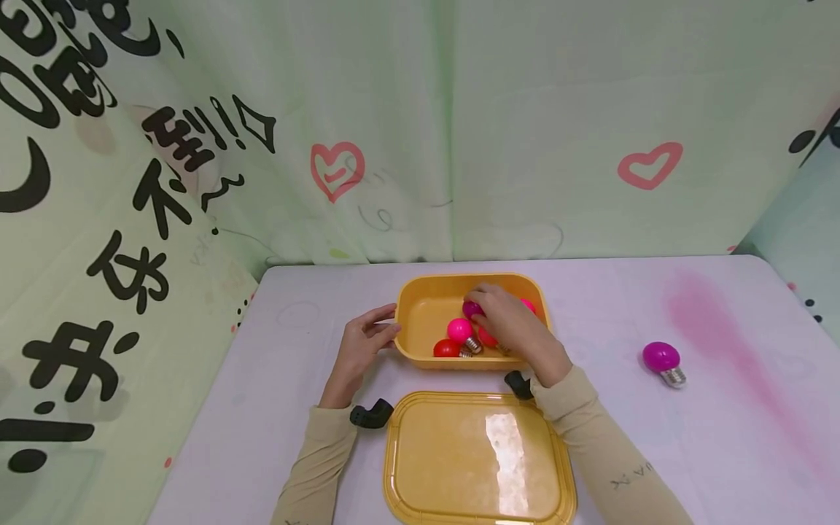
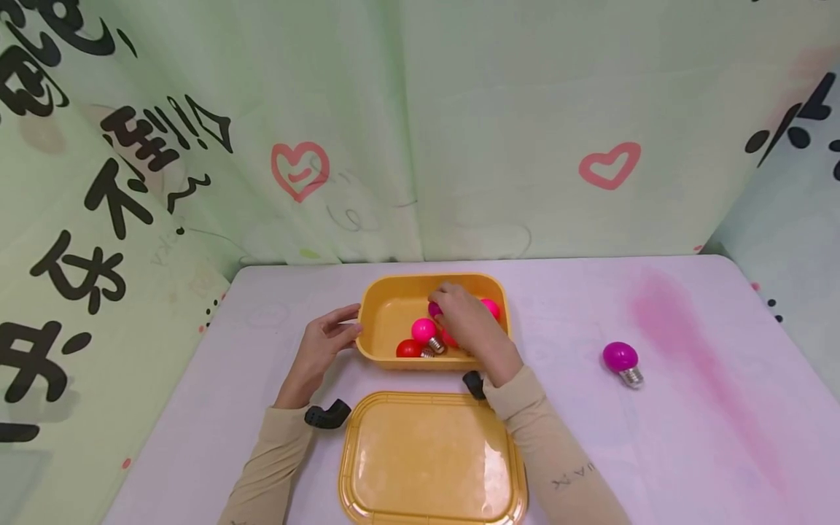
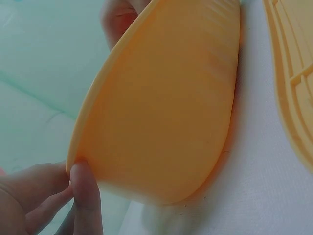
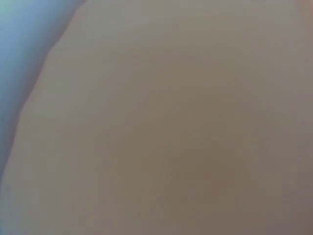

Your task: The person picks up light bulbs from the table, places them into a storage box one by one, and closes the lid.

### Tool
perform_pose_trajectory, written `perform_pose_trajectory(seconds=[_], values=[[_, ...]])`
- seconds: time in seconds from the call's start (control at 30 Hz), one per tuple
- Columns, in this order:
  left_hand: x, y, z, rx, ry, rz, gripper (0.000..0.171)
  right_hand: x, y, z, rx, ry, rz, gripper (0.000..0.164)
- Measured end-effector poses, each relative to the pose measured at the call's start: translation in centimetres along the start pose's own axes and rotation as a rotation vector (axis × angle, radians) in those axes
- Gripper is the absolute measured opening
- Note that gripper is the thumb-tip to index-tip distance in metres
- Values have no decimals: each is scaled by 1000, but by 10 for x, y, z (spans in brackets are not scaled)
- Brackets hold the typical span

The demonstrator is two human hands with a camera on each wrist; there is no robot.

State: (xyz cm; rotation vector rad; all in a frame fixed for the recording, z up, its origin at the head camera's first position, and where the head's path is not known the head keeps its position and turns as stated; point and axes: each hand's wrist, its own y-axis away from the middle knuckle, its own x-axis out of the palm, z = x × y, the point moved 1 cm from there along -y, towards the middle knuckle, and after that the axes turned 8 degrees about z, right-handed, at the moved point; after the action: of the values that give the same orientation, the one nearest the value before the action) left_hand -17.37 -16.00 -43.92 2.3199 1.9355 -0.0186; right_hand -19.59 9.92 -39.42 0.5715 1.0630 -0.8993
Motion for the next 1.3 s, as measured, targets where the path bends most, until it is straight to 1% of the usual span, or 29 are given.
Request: perform_pose_trajectory(seconds=[0.27, 0.5, 0.7, 0.83, 1.1, 1.3], values=[[-1, 1, -1, 9, 4, 1, 42, -6, 11, 1, -20, -17, -35, 30], [-1, 1, -1, 4, 7, 0, 42, -18, 25, 2, -17, -7, -66, 35], [-1, 1, -2, 0, 0, -6, 42, -28, 36, 0, 40, 11, -71, 37], [0, 1, -2, 3, 4, -4, 42, -33, 42, -4, 67, 11, -66, 40], [0, 2, -2, -5, 2, -4, 42, -40, 59, -15, 64, 26, -83, 39], [0, 2, -1, -7, -2, -1, 42, -47, 70, -23, 75, 36, -78, 38]])
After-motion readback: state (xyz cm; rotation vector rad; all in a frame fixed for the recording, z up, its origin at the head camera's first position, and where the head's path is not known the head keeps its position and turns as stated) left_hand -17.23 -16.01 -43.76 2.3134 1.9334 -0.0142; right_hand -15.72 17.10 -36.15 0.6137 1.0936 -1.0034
